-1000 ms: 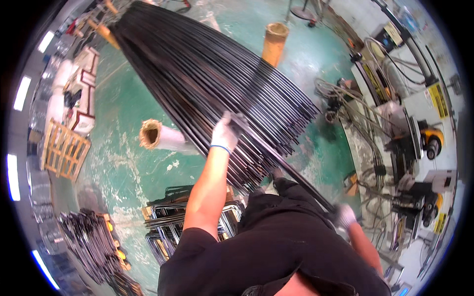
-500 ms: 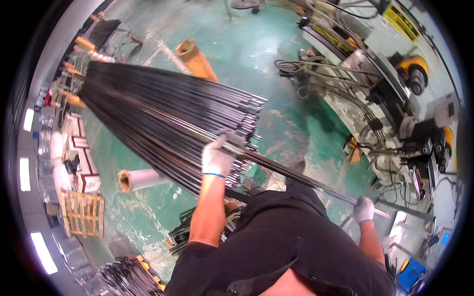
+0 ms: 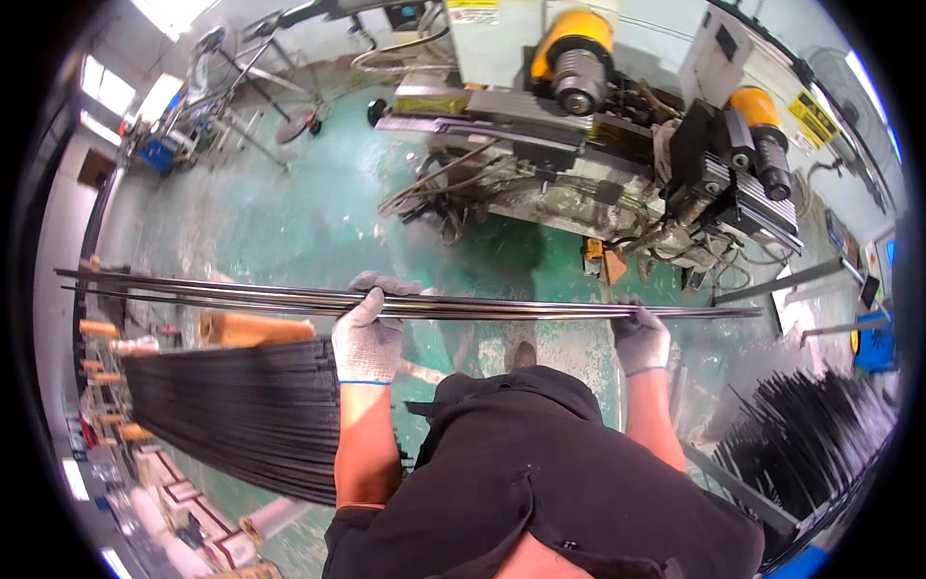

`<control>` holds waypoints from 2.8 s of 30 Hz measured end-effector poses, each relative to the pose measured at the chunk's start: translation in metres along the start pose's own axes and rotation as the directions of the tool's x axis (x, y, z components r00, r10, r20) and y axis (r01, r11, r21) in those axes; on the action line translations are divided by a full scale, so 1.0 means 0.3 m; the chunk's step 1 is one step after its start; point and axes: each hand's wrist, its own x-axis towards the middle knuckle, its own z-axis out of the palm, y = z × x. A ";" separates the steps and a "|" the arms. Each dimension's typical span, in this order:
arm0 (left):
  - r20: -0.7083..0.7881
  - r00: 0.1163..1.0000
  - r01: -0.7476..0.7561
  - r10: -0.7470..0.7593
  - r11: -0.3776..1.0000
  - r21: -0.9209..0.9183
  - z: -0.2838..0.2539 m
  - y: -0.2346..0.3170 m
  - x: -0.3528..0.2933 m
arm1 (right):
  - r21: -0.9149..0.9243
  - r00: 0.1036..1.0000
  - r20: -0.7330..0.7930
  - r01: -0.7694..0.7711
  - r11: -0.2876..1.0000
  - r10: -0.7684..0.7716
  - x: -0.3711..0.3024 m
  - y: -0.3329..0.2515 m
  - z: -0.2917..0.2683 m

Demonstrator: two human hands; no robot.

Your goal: The person operates a manual metal bending machine in a workshop. They repeatedly pick up straight metal rods, insert them into the machine, and pull a lever to bend them into rectangular frames. The finished frames are then stacked on a wooden pallet.

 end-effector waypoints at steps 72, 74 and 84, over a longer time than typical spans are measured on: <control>0.019 0.965 0.261 -0.261 0.959 -0.109 0.133 -0.072 1.624 | -0.176 0.843 -0.074 0.515 0.839 -0.533 0.788 -0.073 0.978; 0.048 0.943 0.330 -0.328 0.942 -0.057 0.155 -0.099 1.600 | -0.087 0.884 -0.042 0.461 0.883 -0.466 0.764 0.051 1.026; 0.124 0.936 0.352 -0.331 0.898 -0.265 0.021 0.095 1.657 | -0.321 0.864 -0.213 0.379 0.868 -0.456 0.820 -0.298 0.872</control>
